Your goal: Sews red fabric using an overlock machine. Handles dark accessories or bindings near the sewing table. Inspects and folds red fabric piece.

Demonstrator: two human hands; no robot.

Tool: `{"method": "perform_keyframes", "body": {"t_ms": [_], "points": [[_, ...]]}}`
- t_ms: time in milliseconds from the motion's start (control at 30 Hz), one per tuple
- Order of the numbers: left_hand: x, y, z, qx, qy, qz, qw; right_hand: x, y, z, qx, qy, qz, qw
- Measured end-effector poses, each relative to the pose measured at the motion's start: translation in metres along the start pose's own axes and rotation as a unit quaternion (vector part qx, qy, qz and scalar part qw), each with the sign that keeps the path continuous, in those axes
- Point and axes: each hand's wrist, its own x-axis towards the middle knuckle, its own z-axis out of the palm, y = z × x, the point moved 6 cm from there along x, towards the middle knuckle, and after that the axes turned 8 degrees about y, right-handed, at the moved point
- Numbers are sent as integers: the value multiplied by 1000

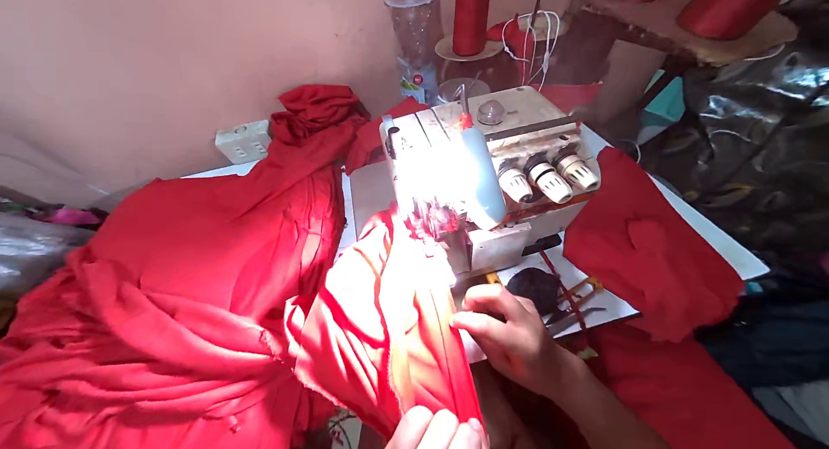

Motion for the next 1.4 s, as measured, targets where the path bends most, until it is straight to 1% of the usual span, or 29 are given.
{"method": "perform_keyframes", "body": {"t_ms": [167, 333, 533, 700, 767, 867, 933, 1000, 1067, 1100, 1133, 1167, 1200, 1267, 1300, 1367, 1400], "points": [[12, -16, 10, 47, 8, -11, 999, 20, 17, 4, -5, 0, 10, 1000], [24, -28, 17, 80, 24, -52, 995, 33, 30, 6, -26, -3, 16, 1000], [26, -38, 27, 92, 84, -55, 991, 38, 32, 7, -94, -12, 14, 995], [21, -41, 30, 103, 88, -66, 989, 40, 29, 0, -105, -49, 26, 993], [18, -42, 31, 98, 77, -71, 990, 39, 26, -20, -105, -42, 39, 993], [11, -44, 32, 107, 77, -69, 989, 29, 25, -72, -130, -41, 87, 987], [1, -43, 29, 129, 100, -74, 984, 16, 30, -108, -177, -54, 122, 975], [-16, -36, 27, 125, 126, -64, 982, -2, 35, -141, -229, -62, 167, 957], [-40, -26, 33, 62, 125, -64, 988, -18, 37, -169, -267, -58, 201, 941], [-55, -19, 41, 6, 99, -87, 991, -25, 36, -179, -273, -60, 210, 937], [-70, -13, 55, -58, 62, -128, 988, -31, 36, -183, -274, -66, 218, 934], [-85, -7, 74, -126, 13, -182, 975, -37, 35, -184, -271, -84, 231, 931], [-101, -3, 97, -197, -49, -246, 948, -42, 35, -180, -265, -114, 249, 925], [-129, -1, 146, -300, -155, -368, 866, -47, 38, -165, -250, -172, 279, 911], [-136, -1, 165, -324, -186, -411, 832, -47, 41, -158, -249, -187, 282, 908], [-136, 0, 194, -346, -220, -450, 793, -47, 52, -147, -229, -207, 282, 909], [-132, 1, 206, -356, -229, -458, 782, -48, 59, -143, -206, -222, 286, 909]]}}
